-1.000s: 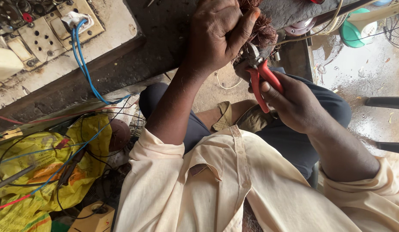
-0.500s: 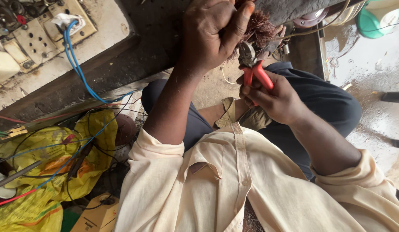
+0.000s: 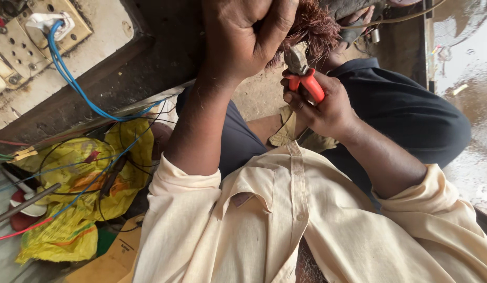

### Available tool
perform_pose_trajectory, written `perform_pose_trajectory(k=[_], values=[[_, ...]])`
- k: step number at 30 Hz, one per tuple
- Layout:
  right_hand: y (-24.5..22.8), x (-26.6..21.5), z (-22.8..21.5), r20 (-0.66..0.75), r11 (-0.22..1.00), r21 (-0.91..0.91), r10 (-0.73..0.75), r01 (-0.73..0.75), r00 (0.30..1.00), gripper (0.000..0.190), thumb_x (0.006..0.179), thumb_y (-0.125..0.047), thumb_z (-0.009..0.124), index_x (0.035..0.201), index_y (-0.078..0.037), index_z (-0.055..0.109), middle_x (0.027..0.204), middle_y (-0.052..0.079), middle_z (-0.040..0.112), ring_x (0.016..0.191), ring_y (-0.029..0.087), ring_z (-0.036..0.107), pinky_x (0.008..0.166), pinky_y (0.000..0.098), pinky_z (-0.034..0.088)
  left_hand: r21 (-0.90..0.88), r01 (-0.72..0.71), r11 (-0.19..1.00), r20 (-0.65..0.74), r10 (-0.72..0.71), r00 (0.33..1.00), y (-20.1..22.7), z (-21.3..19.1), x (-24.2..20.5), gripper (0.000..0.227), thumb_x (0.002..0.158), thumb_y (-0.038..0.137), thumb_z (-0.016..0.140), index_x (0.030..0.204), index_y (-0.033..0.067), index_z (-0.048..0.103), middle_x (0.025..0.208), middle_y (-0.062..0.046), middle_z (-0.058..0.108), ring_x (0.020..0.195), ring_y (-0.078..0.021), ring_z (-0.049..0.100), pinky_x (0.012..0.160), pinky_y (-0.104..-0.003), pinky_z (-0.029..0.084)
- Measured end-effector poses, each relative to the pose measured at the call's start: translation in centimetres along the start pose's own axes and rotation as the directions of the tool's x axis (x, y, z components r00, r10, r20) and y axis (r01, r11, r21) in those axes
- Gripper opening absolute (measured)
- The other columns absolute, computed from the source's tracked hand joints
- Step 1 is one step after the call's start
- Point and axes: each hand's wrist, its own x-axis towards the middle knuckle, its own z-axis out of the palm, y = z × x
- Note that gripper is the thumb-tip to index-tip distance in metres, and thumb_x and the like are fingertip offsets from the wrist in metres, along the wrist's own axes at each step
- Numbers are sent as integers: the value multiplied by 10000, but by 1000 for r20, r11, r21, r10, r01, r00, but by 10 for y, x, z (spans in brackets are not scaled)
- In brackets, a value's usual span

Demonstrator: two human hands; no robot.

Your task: The person uses red-handled pliers to strip the insulation from a bundle of copper wires. They hold the wire bundle in their left hand and repeatedly cut and pull the insulation away from the copper strands.

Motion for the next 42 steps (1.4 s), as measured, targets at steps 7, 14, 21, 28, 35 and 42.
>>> perform_pose_trajectory(k=[7,14,21,28,35,42], values=[[41,31,19,-162,954,-111,-293,277,942,222,992,-32,772,1178,-20,652,943,95,703,831,159,682,785,291,546,-3,90,996,-29,-90,995,-12,3,-8,306,1092,92,661,796,39,600,668,-39,573,594,-124,566,532,-268,402],[44,45,23,-147,938,-99,-345,333,927,244,1045,-72,682,1266,-2,609,1046,108,679,944,196,686,851,314,537,54,94,994,-25,-93,995,-3,-3,21,258,1097,98,628,852,19,617,714,-50,570,635,-142,565,583,-295,429],[-2,-14,12,-4,986,164,-42,42,999,338,1107,-232,554,1376,-28,569,1124,67,630,1020,148,594,917,300,487,65,132,989,-55,-128,990,11,2,17,275,1067,60,646,795,27,622,723,-30,577,649,-151,558,644,-303,444],[-44,-36,-12,-8,978,-193,83,-83,996,332,1055,-295,608,1266,-39,626,970,68,656,888,155,620,830,313,508,109,-5,994,-85,14,996,8,4,9,370,1087,120,660,741,46,551,771,-65,584,799,-202,618,717,-329,496],[-68,-29,-7,-63,939,-233,247,-255,967,468,1031,-330,590,1417,-66,573,958,78,703,876,123,647,807,313,535,109,-51,993,-117,64,991,3,6,6,384,1092,166,667,740,61,554,786,-61,605,789,-188,624,760,-346,498],[-82,-25,-11,-75,930,-307,191,-205,979,451,1048,-347,579,1376,-39,581,939,75,704,854,129,655,778,313,529,119,-63,991,-82,73,994,5,3,7,398,1068,122,697,709,64,536,696,-52,537,676,-195,543,699,-379,440]])
